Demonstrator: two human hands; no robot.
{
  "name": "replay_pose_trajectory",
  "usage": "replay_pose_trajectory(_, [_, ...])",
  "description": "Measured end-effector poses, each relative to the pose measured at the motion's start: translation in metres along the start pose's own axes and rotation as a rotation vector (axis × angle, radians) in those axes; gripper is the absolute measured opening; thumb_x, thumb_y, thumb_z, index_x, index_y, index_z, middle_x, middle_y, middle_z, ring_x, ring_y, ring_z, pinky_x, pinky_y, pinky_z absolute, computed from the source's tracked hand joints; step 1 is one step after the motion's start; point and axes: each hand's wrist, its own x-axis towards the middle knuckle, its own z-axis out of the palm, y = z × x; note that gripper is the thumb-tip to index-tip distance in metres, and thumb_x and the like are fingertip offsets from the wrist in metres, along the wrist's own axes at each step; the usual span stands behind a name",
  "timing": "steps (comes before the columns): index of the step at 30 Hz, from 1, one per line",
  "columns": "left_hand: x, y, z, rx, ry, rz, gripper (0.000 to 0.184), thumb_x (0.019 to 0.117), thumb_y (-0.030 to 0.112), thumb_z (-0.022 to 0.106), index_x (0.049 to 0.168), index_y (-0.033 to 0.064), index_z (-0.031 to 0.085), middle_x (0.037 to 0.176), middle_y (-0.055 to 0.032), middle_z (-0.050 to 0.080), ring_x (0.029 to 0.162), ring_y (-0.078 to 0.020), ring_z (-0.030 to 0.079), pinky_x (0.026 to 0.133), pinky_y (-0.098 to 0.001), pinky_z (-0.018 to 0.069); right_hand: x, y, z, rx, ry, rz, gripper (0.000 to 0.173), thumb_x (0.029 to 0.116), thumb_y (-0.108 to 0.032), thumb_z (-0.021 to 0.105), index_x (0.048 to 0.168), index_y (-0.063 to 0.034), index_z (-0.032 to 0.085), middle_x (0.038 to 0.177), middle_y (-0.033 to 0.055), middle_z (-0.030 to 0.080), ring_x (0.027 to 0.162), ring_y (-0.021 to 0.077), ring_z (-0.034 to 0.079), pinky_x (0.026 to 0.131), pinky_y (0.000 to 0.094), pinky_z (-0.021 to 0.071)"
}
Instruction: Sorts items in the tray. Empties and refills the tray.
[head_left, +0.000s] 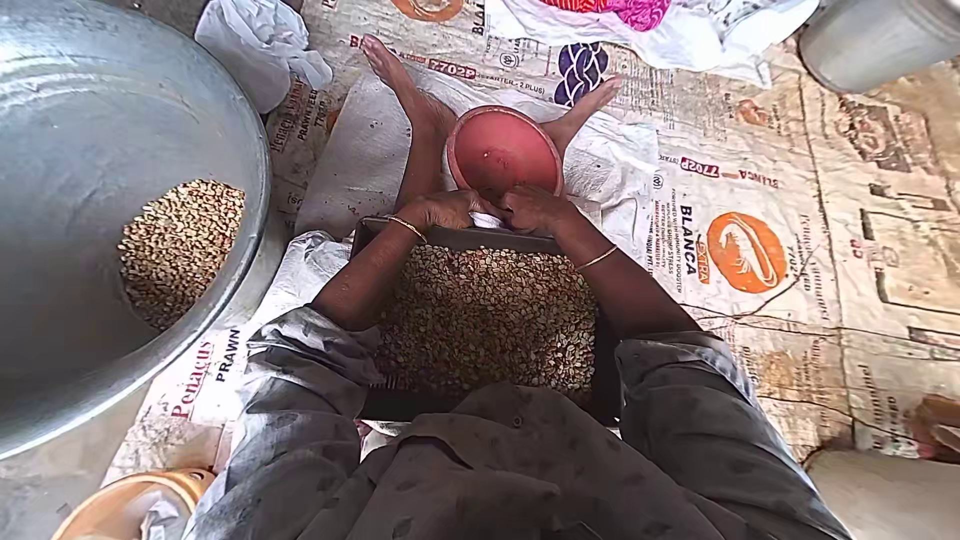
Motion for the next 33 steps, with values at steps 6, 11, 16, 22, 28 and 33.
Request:
replay_pose_trajectory(6, [0.007, 0.001, 0.004, 0.209, 0.006, -0.376, 0.024, 0.0994, 0.011, 0.055, 0.114, -0.0042, 0.065, 0.115, -0.0265, 0.066, 0.113, -0.0432, 0.062, 0.094, -0.0639, 0.0458, -0.013, -0.030, 0.005, -0.108, -0.050, 0.066, 0.024, 0.1050, -0.002, 0.046, 0.117, 0.0085, 0.064, 0.123, 0.0263, 0.066, 0.124, 0.0437, 0.060, 0.105, 0.0598, 0.0439])
replay_pose_trajectory(11, [-0.006, 0.007, 0.008, 0.266, 0.413, -0.731, 0.073, 0.0755, 0.014, 0.086, 0.140, -0.0006, 0.054, 0.151, -0.0234, 0.048, 0.134, -0.0440, 0.052, 0.093, -0.0684, 0.0481, -0.009, -0.030, 0.022, -0.109, -0.053, 0.134, 0.030, 0.1067, -0.002, 0.044, 0.130, 0.0001, 0.062, 0.136, 0.0206, 0.063, 0.130, 0.0411, 0.057, 0.106, 0.0586, 0.0467])
replay_pose_trajectory(16, [-0.015, 0.042, -0.007, 0.246, 0.338, -0.734, 0.073, 0.0787, 0.012, 0.084, 0.143, 0.0019, 0.052, 0.151, -0.0197, 0.050, 0.132, -0.0384, 0.055, 0.100, -0.0589, 0.0492, 0.000, -0.024, 0.022, 0.042, -0.114, 0.269, 0.034, 0.1078, -0.016, 0.047, 0.136, -0.0035, 0.060, 0.139, 0.0246, 0.060, 0.129, 0.0454, 0.058, 0.100, 0.0684, 0.0455])
replay_pose_trajectory(22, [-0.057, 0.018, 0.002, 0.051, 0.535, -0.526, 0.036, 0.1008, 0.014, 0.059, 0.129, -0.0076, 0.061, 0.137, -0.0320, 0.056, 0.134, -0.0463, 0.052, 0.112, -0.0640, 0.0372, -0.050, -0.004, 0.005, 0.621, 0.346, -0.003, 0.039, 0.0943, 0.002, 0.058, 0.133, 0.0032, 0.062, 0.129, 0.0216, 0.067, 0.112, 0.0248, 0.068, 0.100, 0.0393, 0.0530])
replay_pose_trajectory(28, [-0.179, 0.057, 0.061, -0.481, 0.795, -0.393, 0.025, 0.1038, 0.005, 0.050, 0.123, -0.0029, 0.063, 0.111, -0.0129, 0.069, 0.096, -0.0101, 0.068, 0.091, -0.0279, 0.0554, -0.150, -0.072, 0.033, 0.978, 0.664, -0.084, 0.022, 0.1027, -0.006, 0.051, 0.114, 0.0034, 0.067, 0.109, 0.0112, 0.072, 0.096, 0.0124, 0.071, 0.090, 0.0305, 0.0594])
replay_pose_trajectory(33, [-0.191, 0.041, 0.121, -0.514, 0.917, -0.429, 0.027, 0.1028, 0.007, 0.050, 0.124, -0.0050, 0.062, 0.115, -0.0174, 0.069, 0.101, -0.0182, 0.069, 0.094, -0.0367, 0.0559, -0.142, -0.119, 0.065, 0.963, 0.552, 0.017, 0.024, 0.1056, -0.007, 0.048, 0.114, 0.0031, 0.067, 0.109, 0.0139, 0.070, 0.096, 0.0159, 0.071, 0.090, 0.0334, 0.0591])
